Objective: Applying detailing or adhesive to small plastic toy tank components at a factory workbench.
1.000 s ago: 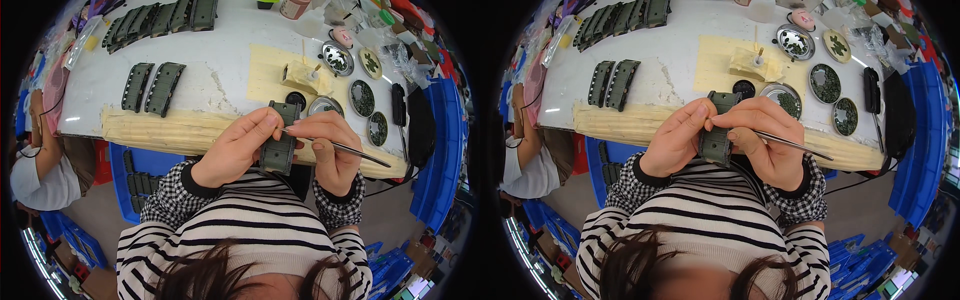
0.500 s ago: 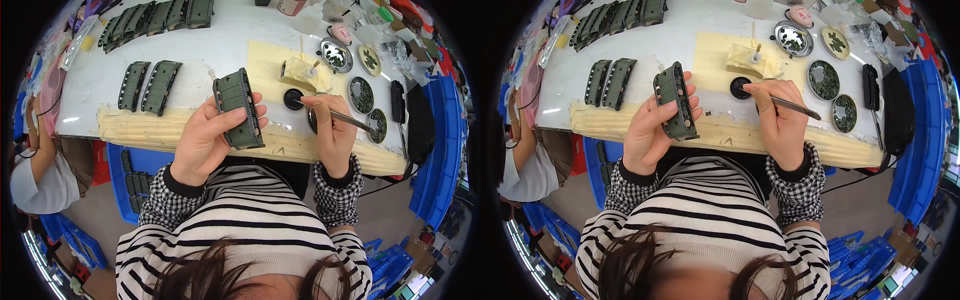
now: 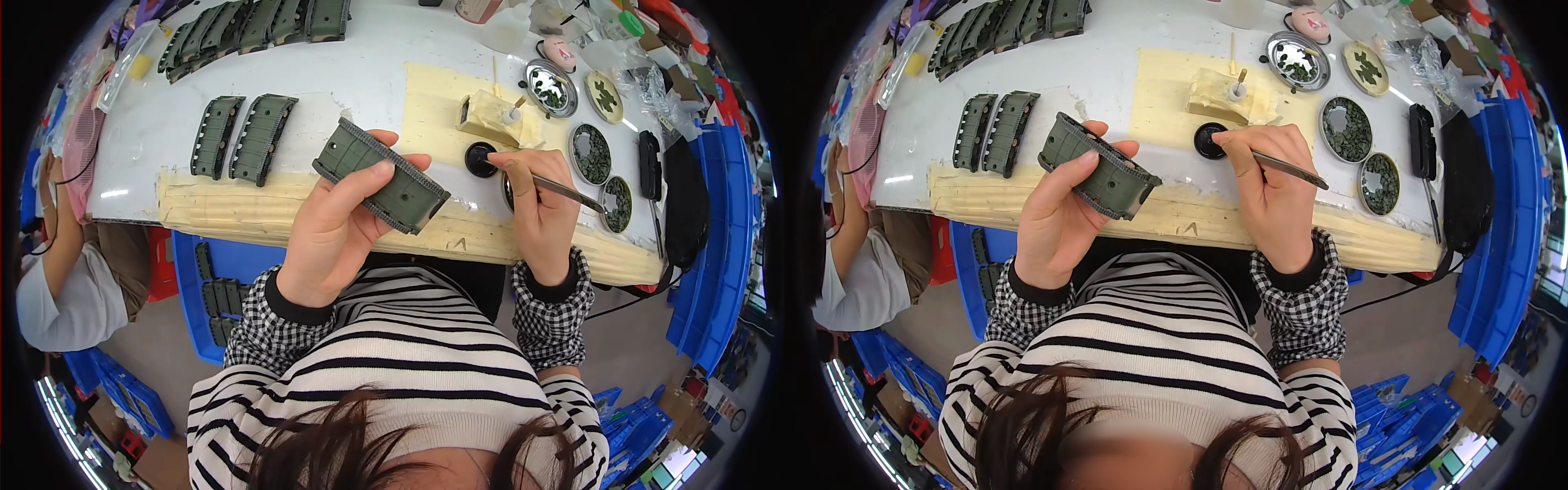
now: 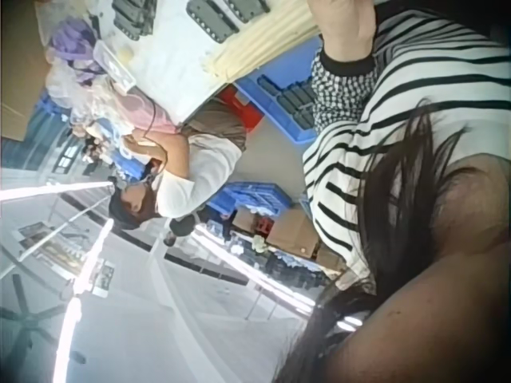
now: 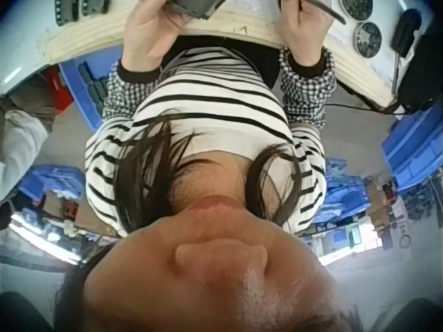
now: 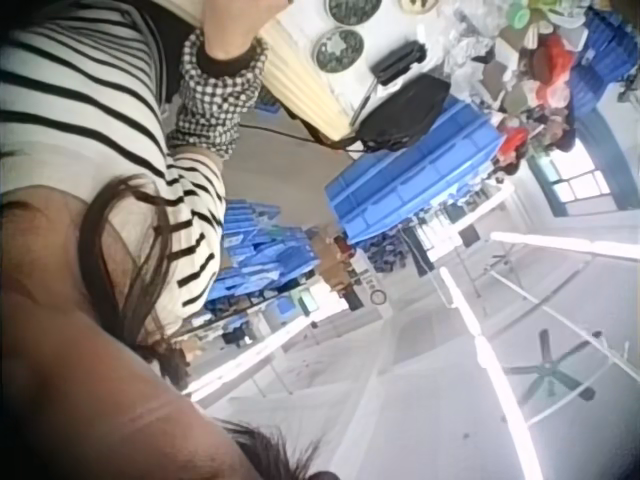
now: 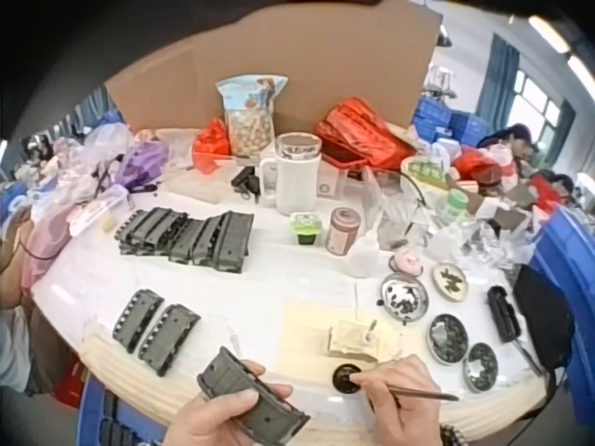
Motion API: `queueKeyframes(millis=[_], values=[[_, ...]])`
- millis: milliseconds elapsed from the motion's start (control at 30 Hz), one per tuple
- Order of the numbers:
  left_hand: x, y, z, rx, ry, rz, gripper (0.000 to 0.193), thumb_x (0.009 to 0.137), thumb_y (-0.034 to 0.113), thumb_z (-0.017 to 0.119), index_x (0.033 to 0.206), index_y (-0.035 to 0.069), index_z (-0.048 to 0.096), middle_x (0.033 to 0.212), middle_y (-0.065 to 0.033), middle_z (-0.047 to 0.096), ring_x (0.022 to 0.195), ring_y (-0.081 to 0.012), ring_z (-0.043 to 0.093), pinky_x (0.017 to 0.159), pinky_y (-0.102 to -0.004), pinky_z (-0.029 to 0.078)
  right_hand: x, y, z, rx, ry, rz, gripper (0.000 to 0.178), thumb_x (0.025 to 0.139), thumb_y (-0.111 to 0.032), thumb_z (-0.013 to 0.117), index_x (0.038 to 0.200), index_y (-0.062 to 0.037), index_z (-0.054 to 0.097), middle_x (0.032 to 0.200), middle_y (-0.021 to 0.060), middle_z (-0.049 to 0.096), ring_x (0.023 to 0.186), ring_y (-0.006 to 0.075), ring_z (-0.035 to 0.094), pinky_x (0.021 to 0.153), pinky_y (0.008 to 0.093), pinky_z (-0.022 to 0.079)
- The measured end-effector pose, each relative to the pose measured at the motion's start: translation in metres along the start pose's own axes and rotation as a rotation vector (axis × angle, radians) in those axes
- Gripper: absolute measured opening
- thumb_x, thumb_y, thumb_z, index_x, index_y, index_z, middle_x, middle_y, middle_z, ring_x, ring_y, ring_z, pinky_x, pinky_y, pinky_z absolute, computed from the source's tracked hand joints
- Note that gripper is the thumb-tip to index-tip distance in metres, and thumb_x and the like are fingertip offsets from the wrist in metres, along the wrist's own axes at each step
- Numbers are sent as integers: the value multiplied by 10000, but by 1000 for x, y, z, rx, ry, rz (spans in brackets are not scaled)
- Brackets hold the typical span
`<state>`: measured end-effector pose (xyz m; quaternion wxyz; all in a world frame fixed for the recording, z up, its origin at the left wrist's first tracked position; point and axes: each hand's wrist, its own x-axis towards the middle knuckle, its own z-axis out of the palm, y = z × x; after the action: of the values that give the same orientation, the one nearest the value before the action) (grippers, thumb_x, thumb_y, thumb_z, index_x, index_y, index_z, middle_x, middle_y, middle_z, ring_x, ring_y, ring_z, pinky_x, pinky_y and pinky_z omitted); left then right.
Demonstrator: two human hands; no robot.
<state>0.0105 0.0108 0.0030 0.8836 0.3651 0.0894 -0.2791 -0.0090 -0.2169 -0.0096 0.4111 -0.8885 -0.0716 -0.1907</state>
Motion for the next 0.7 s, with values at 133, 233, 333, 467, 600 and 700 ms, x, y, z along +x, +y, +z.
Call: queueKeyframes(millis=[133, 233, 333, 467, 600, 700], values=[[1, -1, 4, -123, 55, 17, 351, 947, 102, 501, 1284, 26, 440, 1231, -221, 563, 1111, -269, 607, 895, -376, 564, -2, -8, -8, 246, -2, 58, 203, 951, -136, 552, 922, -1, 701, 831, 81, 659, 787, 181, 531, 709, 290, 419], [3, -2, 5, -150, 36, 9, 326, 949, 101, 508, 1258, 9, 461, 1252, -216, 554, 1102, -248, 613, 882, -325, 572, -4, -25, -17, 379, 18, -3, 241, 963, -132, 516, 923, 27, 693, 844, 104, 649, 796, 172, 539, 728, 284, 420], [5, -5, 9, -149, 23, -4, 308, 948, 97, 516, 1237, 1, 477, 1260, -215, 550, 1097, -230, 616, 864, -281, 576, -8, -40, -18, 465, -34, -96, 214, 949, -104, 515, 954, 22, 688, 907, 129, 654, 808, 194, 575, 744, 293, 450], [5, -6, 13, -175, 4, -26, 303, 947, 103, 522, 1227, -3, 485, 1254, -212, 554, 1086, -222, 621, 862, -273, 577, -7, -41, -5, 488, -33, -145, 175, 931, -100, 563, 981, 18, 683, 985, 154, 673, 890, 226, 624, 799, 301, 487], [3, -7, 13, -171, 1, -24, 304, 945, 100, 521, 1229, -2, 483, 1244, -206, 559, 1078, -220, 625, 865, -274, 576, -5, -44, -4, 401, -46, -126, 324, 992, -233, 478, 951, 26, 667, 949, 169, 674, 872, 232, 631, 764, 311, 481], [3, -8, 14, -172, 13, -24, 308, 943, 98, 522, 1231, -3, 480, 1242, -205, 560, 1076, -222, 626, 864, -276, 576, -5, -40, -6, 412, -65, -133, 186, 941, -124, 567, 977, 16, 684, 984, 140, 687, 848, 201, 607, 767, 295, 483]])
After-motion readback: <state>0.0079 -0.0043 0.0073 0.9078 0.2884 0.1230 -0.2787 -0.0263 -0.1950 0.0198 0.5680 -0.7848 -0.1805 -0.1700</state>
